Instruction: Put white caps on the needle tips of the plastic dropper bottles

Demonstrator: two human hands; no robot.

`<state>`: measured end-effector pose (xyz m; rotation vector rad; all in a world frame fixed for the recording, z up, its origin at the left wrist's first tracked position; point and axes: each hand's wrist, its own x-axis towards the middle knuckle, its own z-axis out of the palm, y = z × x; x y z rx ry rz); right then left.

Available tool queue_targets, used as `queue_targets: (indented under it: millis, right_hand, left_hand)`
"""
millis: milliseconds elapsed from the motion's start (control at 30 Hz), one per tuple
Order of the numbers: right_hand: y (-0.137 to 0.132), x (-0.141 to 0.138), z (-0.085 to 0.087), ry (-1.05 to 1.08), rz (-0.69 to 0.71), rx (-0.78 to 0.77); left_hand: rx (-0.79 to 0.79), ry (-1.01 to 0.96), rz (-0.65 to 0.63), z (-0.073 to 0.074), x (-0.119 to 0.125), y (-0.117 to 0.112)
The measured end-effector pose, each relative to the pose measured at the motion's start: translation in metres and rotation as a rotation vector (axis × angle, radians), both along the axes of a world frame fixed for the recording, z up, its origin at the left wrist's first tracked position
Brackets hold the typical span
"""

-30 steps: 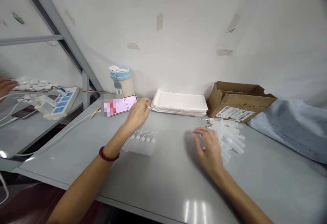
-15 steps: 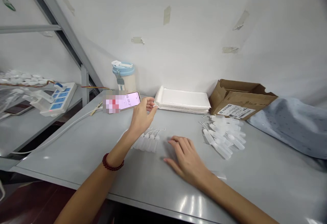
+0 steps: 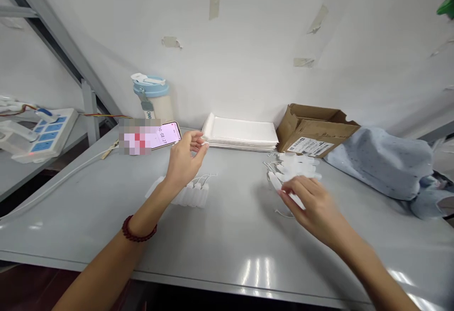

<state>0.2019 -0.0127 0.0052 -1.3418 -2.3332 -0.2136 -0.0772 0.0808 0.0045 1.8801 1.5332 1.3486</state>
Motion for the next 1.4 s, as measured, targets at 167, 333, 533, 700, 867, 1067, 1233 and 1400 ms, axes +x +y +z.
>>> queue_targets:
  millis: [167,333,533,700,867,1067,1233,1400]
  right_hand:
    - [-0.038,0.038,-0.013,-0.189,-0.170,-0.383]
    - [-0.036,0.035,-0.023,-0.229,-0.169,-0.401]
    - [0.005,0.020,-0.001,-0.073,-0.329,-0.285]
    - [0.013,-0.008,0.026,0.008,-0.405,-0.026]
    - [0.003,-0.076,0.021,0.171,-0.069,-0.020]
    - [0.025,-0.127,-0.025,0.162,0.057,-0.491]
    - [0.031,-0.137,-0.035,0.228,0.091,-0.579]
    - [0.029,-0.144,-0.040,0.284,0.190,-0.568]
  left_hand:
    - [0.013,0.001,-0.010,-0.001,0.001,-0.001]
    - [0.008,-0.057,-0.046,-0.003,0.003,-0.001]
    - [0.009,-0.130,-0.057,-0.002,0.001,0.000]
    - [0.009,-0.154,-0.027,-0.001,-0.002,0.002]
    - [0.053,-0.194,0.005,-0.002,-0.002,0.004]
    - [0.054,-0.174,-0.007,-0.009,-0.002,0.008]
    - [0.064,-0.159,-0.026,-0.008,-0.001,0.007]
    - [0.054,-0.181,-0.034,-0.010,-0.001,0.008]
